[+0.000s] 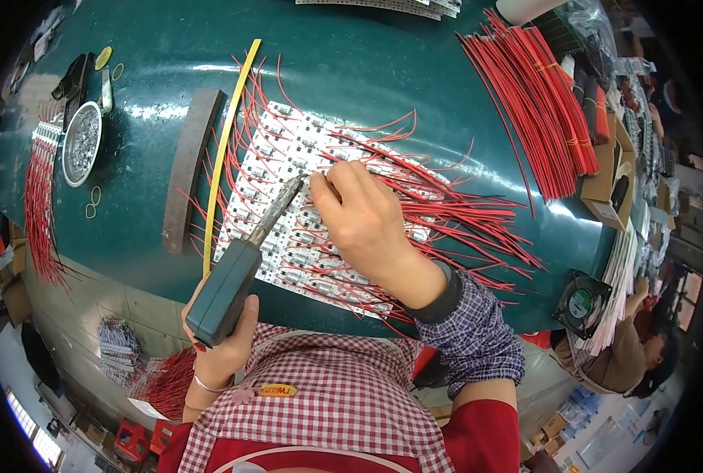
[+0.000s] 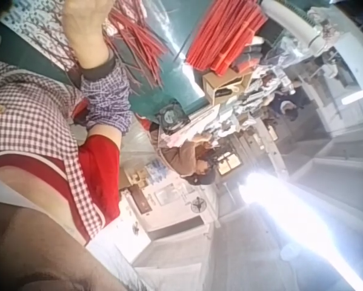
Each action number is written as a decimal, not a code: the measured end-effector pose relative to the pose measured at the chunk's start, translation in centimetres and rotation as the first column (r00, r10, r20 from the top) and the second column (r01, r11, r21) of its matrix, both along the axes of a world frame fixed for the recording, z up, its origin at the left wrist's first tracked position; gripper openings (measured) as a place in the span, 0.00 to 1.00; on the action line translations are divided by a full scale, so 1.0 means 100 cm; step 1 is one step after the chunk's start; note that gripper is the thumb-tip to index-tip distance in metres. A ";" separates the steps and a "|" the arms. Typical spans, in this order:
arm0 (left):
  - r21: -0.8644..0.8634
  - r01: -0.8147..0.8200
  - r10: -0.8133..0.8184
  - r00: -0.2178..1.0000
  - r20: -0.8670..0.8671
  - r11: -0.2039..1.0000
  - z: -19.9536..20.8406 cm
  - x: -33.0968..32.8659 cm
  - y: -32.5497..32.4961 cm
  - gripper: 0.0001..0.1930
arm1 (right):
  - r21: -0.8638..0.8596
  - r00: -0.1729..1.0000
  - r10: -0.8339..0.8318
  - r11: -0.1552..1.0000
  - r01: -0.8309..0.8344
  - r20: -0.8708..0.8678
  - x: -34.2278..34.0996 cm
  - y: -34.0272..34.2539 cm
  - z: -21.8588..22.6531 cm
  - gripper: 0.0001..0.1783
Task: The person solders red wires onto LED circuit boards using a soldering gun.
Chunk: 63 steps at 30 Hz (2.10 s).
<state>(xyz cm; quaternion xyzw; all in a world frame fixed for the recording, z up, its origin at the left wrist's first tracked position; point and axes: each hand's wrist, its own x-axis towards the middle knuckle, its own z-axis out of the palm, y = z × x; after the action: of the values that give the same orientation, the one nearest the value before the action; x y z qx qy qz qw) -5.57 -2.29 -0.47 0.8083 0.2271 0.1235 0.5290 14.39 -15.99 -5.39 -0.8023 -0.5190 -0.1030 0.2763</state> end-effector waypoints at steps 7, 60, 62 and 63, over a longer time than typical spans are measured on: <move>-0.003 0.017 -0.017 1.000 0.013 1.000 0.000 0.000 0.001 0.11 | -0.041 0.998 0.009 0.999 -0.007 0.058 -0.001 0.001 0.001 0.14; -0.003 -0.037 0.037 0.999 0.023 0.999 -0.019 -0.017 -0.006 0.12 | -0.057 0.999 0.028 0.998 -0.031 -0.040 -0.006 -0.003 0.004 0.16; 0.010 -0.016 0.015 0.999 0.028 1.000 -0.018 -0.015 -0.005 0.12 | -0.055 0.999 0.024 0.998 -0.026 -0.038 -0.007 -0.003 0.004 0.16; 0.025 0.005 -0.006 0.999 0.032 1.000 -0.018 -0.014 -0.005 0.12 | -0.050 0.999 0.021 0.998 -0.022 -0.036 -0.007 -0.003 0.004 0.16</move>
<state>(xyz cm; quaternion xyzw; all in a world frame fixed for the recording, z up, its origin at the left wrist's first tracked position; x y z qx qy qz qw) -6.96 -2.81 -2.26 0.8134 0.2149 0.1377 0.5227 13.69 -16.27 -4.99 -0.8051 -0.5250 -0.0724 0.2663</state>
